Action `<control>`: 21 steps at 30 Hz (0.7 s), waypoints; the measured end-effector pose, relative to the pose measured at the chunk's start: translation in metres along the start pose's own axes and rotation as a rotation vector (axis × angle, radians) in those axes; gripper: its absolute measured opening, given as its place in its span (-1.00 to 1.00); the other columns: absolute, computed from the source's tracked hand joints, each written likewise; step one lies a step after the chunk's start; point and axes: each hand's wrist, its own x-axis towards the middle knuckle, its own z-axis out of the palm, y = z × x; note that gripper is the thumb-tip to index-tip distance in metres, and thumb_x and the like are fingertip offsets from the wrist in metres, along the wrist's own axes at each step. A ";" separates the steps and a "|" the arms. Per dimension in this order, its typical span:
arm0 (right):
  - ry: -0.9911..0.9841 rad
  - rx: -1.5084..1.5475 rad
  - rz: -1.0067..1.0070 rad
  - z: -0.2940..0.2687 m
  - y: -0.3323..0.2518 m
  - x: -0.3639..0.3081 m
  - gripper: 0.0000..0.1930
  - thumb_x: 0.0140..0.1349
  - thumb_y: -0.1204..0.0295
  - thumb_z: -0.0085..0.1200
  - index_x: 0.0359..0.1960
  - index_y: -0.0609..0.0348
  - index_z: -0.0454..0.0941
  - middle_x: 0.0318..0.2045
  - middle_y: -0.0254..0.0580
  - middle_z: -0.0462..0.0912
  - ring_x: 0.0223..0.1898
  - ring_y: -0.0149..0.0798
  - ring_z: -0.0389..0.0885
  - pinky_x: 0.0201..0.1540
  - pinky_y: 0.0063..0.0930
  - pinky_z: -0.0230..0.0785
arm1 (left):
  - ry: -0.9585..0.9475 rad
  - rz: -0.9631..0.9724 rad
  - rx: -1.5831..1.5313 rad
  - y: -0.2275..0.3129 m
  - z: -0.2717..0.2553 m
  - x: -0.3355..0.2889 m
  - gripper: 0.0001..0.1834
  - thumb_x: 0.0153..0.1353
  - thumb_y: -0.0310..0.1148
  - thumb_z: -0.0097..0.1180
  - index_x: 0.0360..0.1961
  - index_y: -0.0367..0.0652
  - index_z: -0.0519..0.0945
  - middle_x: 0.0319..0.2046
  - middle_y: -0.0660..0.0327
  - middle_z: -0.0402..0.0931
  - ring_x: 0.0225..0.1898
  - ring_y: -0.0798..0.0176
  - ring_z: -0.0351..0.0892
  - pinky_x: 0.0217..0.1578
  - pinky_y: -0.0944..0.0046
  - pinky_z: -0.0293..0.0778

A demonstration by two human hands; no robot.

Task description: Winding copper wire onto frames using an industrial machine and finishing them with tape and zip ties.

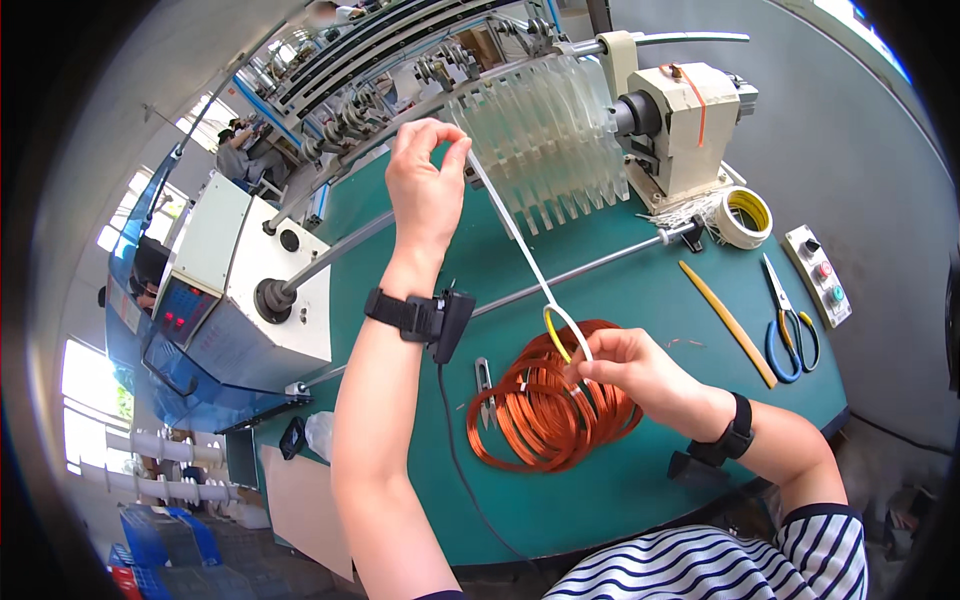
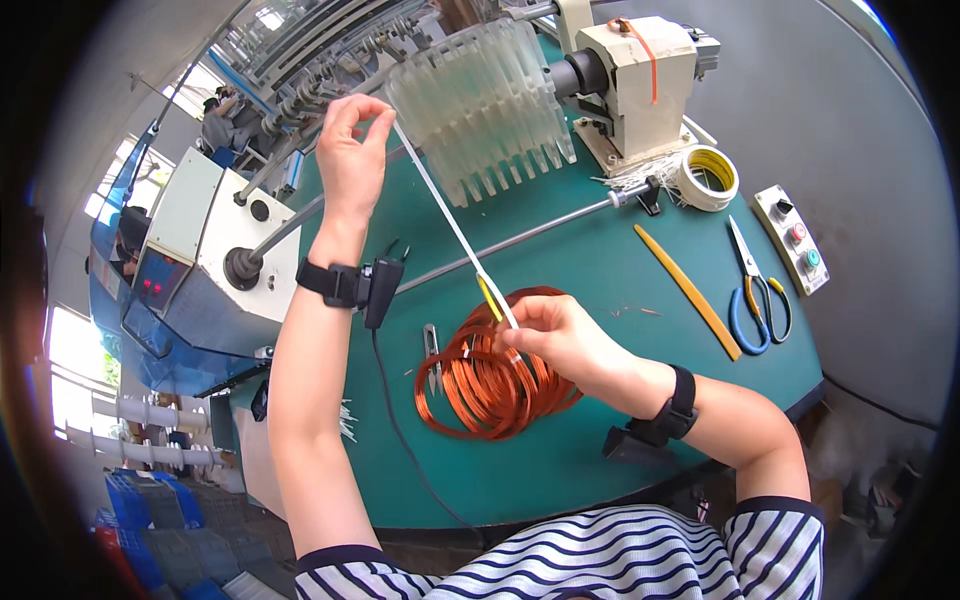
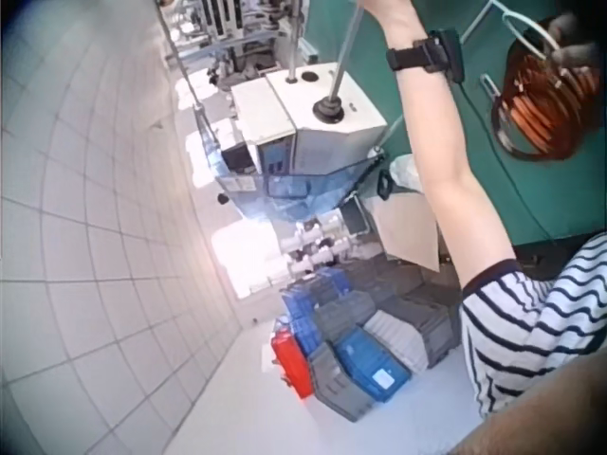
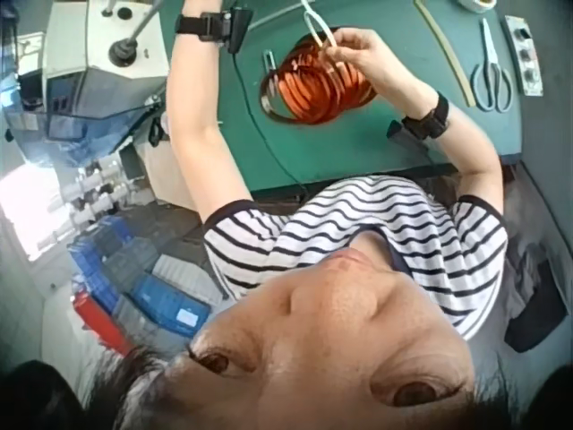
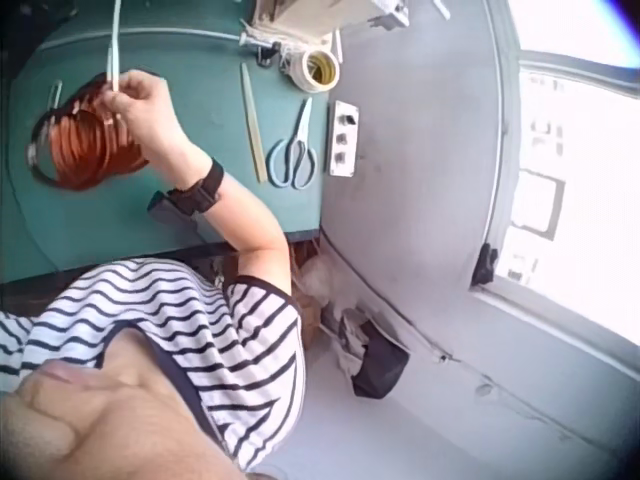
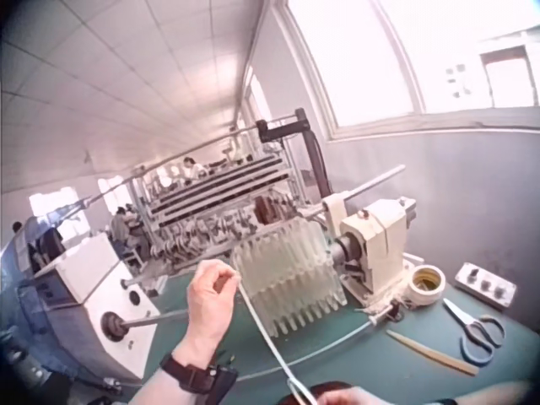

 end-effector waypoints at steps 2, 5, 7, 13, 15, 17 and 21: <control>0.003 0.050 -0.044 0.001 -0.007 0.021 -0.91 0.22 0.48 0.02 -0.32 0.24 0.52 -0.36 -0.25 0.62 -0.24 -0.44 0.54 -0.08 -0.53 0.34 | 0.021 0.018 -0.024 -0.013 0.014 0.011 -0.92 0.02 -0.50 0.20 -0.42 -0.14 0.58 -0.33 0.34 0.48 -0.34 0.38 0.47 -0.35 0.41 0.37; 0.033 0.157 0.051 0.003 -0.013 0.044 -0.93 0.18 0.48 0.03 -0.35 0.19 0.50 -0.37 -0.25 0.60 -0.27 -0.46 0.51 -0.21 -0.62 0.29 | -0.066 -0.088 -0.095 -0.027 0.021 0.018 -0.81 0.05 -0.48 0.20 -0.27 -0.13 0.54 -0.25 0.28 0.50 -0.30 0.34 0.49 -0.35 0.38 0.42; 0.051 0.188 0.038 0.002 -0.018 0.057 -0.93 0.17 0.47 0.03 -0.34 0.18 0.50 -0.36 -0.27 0.60 -0.27 -0.45 0.52 -0.20 -0.61 0.29 | -0.049 -0.151 -0.122 -0.034 0.025 0.023 -0.68 0.04 -0.47 0.21 -0.14 -0.13 0.48 -0.19 0.21 0.49 -0.28 0.31 0.50 -0.32 0.36 0.45; 0.118 0.173 0.004 -0.007 -0.037 0.075 -0.94 0.17 0.46 0.04 -0.34 0.14 0.48 -0.40 -0.33 0.56 -0.32 -0.43 0.56 -0.29 -0.55 0.35 | -0.154 -0.268 -0.171 -0.032 0.035 -0.019 -0.28 0.00 -0.48 0.25 0.21 -0.18 0.21 -0.01 0.01 0.44 -0.17 0.23 0.53 -0.26 0.30 0.52; 0.145 0.135 -0.042 -0.011 -0.043 0.080 -0.92 0.19 0.47 0.01 -0.31 0.17 0.47 -0.44 -0.30 0.56 -0.37 -0.41 0.58 -0.34 -0.61 0.37 | -0.215 -0.335 -0.147 -0.032 0.031 -0.022 -0.21 -0.01 -0.51 0.23 0.26 -0.27 0.13 -0.01 -0.01 0.44 -0.19 0.25 0.54 -0.29 0.33 0.53; 0.210 0.132 -0.096 -0.018 -0.054 0.086 -0.88 0.22 0.47 -0.01 -0.25 0.21 0.46 -0.47 -0.30 0.55 -0.41 -0.36 0.61 -0.37 -0.64 0.40 | -0.224 -0.329 -0.087 -0.031 0.035 -0.024 -0.21 0.00 -0.52 0.22 0.26 -0.29 0.13 -0.03 -0.01 0.45 -0.21 0.26 0.54 -0.30 0.34 0.53; 0.455 0.144 -0.243 -0.053 -0.080 0.104 -0.86 0.21 0.49 -0.05 -0.21 0.22 0.45 -0.52 -0.26 0.54 -0.46 -0.35 0.61 -0.49 -0.65 0.38 | -0.232 -0.318 -0.154 -0.044 0.037 -0.030 -0.22 0.03 -0.55 0.17 0.27 -0.29 0.08 0.00 0.02 0.43 -0.19 0.27 0.52 -0.25 0.32 0.52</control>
